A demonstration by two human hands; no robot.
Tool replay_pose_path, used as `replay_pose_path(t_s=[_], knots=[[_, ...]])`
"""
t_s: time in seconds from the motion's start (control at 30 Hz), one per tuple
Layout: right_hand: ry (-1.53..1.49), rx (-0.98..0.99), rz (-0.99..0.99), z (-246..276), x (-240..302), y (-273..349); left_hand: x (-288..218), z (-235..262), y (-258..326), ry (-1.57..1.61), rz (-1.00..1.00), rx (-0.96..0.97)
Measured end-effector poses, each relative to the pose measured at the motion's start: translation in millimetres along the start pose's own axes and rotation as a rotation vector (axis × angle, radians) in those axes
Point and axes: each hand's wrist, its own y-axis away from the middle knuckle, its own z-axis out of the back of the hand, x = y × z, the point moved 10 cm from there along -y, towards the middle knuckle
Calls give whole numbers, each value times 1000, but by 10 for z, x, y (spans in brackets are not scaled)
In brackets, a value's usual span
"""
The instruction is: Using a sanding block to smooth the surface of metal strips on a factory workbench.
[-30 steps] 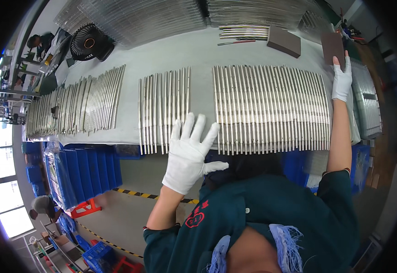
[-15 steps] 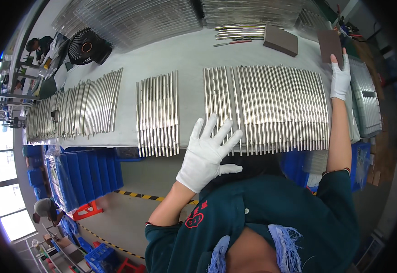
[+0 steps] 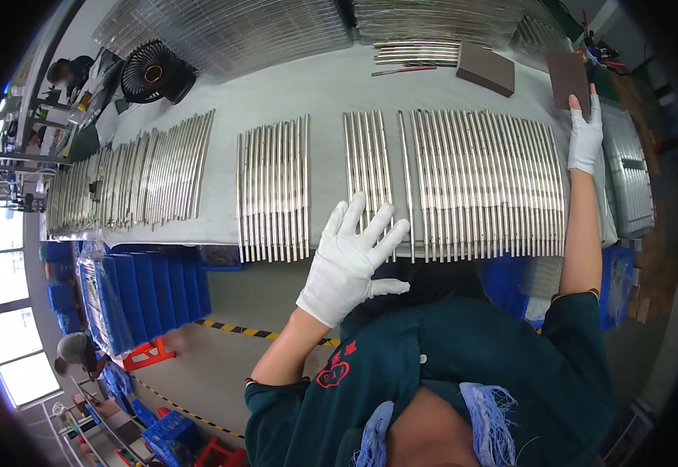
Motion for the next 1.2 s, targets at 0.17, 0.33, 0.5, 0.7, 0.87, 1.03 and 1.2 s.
replay_pose_path(t_s=[0.17, 0.33, 0.5, 0.7, 0.87, 1.03, 1.2], knots=[[15, -5, 5, -25, 47, 5, -219, -88, -139, 146, -139, -45], [35, -22, -3, 20, 41, 3, -278, -88, -196, 156, -159, -39], [-272, -134, -179, 116, -51, 20, -108, -32, -60, 37, -73, 18], [-416, -175, -220, 112, -49, 56, 110, 76, 103, -113, 90, 39], [19, -106, 2, 72, 159, 43, -159, 15, -237, -64, -1, 55], [-27, -78, 32, 12, 174, 54, -571, -235, -546, 39, -227, 66], [-26, -106, -30, 73, 77, 18, -643, -316, -627, 46, -273, 59]])
